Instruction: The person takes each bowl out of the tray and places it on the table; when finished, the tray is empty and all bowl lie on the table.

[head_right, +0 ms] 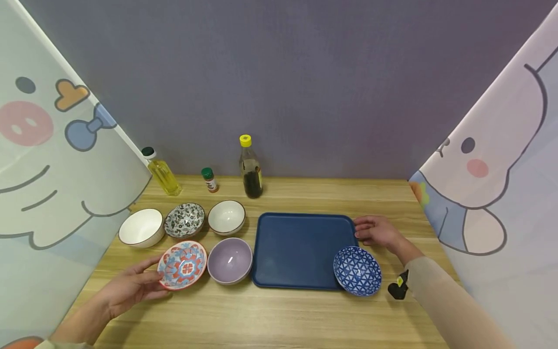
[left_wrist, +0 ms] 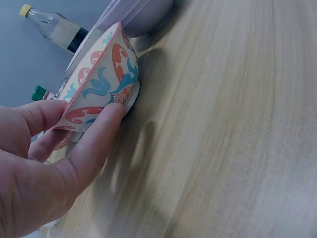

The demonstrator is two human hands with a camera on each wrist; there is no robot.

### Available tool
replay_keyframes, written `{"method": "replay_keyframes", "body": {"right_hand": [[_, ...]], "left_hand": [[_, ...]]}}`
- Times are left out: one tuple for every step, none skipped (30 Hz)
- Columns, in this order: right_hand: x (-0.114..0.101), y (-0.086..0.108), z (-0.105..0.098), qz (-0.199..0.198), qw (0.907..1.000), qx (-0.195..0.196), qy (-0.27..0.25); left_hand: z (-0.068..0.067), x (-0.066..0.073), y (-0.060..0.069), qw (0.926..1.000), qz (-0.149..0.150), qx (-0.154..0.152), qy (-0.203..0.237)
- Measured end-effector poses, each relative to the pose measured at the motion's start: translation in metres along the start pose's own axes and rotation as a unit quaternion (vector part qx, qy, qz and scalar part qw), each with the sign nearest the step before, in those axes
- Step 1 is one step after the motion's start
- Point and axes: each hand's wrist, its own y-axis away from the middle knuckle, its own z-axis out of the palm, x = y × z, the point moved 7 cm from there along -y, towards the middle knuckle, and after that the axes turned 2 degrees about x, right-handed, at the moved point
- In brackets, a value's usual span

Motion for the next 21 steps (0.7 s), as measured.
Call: {"method": "replay_keyframes", "body": {"right_hand": [[-0.0001, 0.0003, 0.0001, 0.0, 1.0, 0.0, 0.0], [0.0, 0.0004, 0.0002, 0.001, 1.0, 0.001, 0.0], [0.0, 0.0006, 0.0003, 0.002, 1.0, 0.002, 0.0], [0.0, 0.0008, 0.0004, 0.003, 1.0, 0.003, -0.001], [0.0001, 0.001, 0.0005, 0.004, 1.0, 0.003, -0.001], [0.0001, 0.0011, 0.0006, 0.004, 1.0, 0.003, 0.0], [0.0004, 0.0012, 0.0008, 0.004, 1.0, 0.004, 0.0], [0.0007, 0.0012, 0.0009, 0.004, 1.0, 0.004, 0.0], [0.001, 0.0012, 0.0009, 0.005, 1.0, 0.003, 0.0], [0.0011, 0.0013, 0.0009, 0.005, 1.0, 0.003, 0.0], [0.0012, 0.0014, 0.0008, 0.006, 1.0, 0.002, -0.001], [0.0011, 0.0013, 0.0006, 0.006, 1.0, 0.002, -0.001], [0.0009, 0.0013, 0.0004, 0.006, 1.0, 0.002, -0.001], [0.0006, 0.0013, 0.0003, 0.005, 1.0, 0.002, 0.0], [0.0002, 0.0014, 0.0003, 0.006, 1.0, 0.002, 0.0], [0.0, 0.0014, 0.0003, 0.006, 1.0, 0.002, 0.0], [-0.0001, 0.0013, 0.0003, 0.006, 1.0, 0.003, 0.0], [-0.0002, 0.0013, 0.0005, 0.005, 1.0, 0.002, 0.002], [-0.0001, 0.0012, 0.0006, 0.005, 1.0, 0.002, 0.003], [0.0002, 0.0011, 0.0008, 0.005, 1.0, 0.001, 0.004], [0.0005, 0.001, 0.001, 0.006, 1.0, 0.001, 0.003]], "left_hand": [[0.0004, -0.0014, -0.0003, 1.0, -0.003, 0.003, -0.002], [0.0007, -0.0024, -0.0006, 1.0, -0.005, 0.006, -0.003], [0.001, -0.0033, -0.0008, 0.9999, -0.006, 0.008, -0.005], [0.0012, -0.0041, -0.0011, 0.9999, -0.007, 0.01, -0.007], [0.0014, -0.0048, -0.0013, 0.9999, -0.008, 0.011, -0.009], [0.0014, -0.0055, -0.0016, 0.9998, -0.009, 0.012, -0.011], [0.0016, -0.0058, -0.0014, 0.9998, -0.01, 0.012, -0.012], [0.002, -0.006, -0.0012, 0.9998, -0.011, 0.012, -0.011], [0.0022, -0.0062, -0.0009, 0.9998, -0.011, 0.01, -0.011], [0.0025, -0.0062, -0.0008, 0.9998, -0.011, 0.006, -0.012], [0.0027, -0.0063, -0.0006, 0.9999, -0.011, 0.002, -0.013], [0.003, -0.0062, -0.0005, 0.9998, -0.01, -0.002, -0.016], [0.0032, -0.0059, -0.0004, 0.9998, -0.008, -0.007, -0.018], [0.0034, -0.0056, -0.0004, 0.9997, -0.006, -0.011, -0.021], [0.0034, -0.0052, -0.0004, 0.9995, -0.003, -0.015, -0.026], [0.0036, -0.0048, -0.0004, 0.9994, -0.001, -0.017, -0.031], [0.0037, -0.0044, -0.0003, 0.9992, 0.001, -0.018, -0.036], [0.0037, -0.0041, -0.0002, 0.999, 0.004, -0.019, -0.041], [0.0036, -0.0037, -0.0002, 0.9987, 0.006, -0.018, -0.047], [0.0035, -0.0034, -0.0001, 0.9984, 0.008, -0.017, -0.053], [0.0035, -0.003, 0.0, 0.9981, 0.009, -0.015, -0.059]]}}
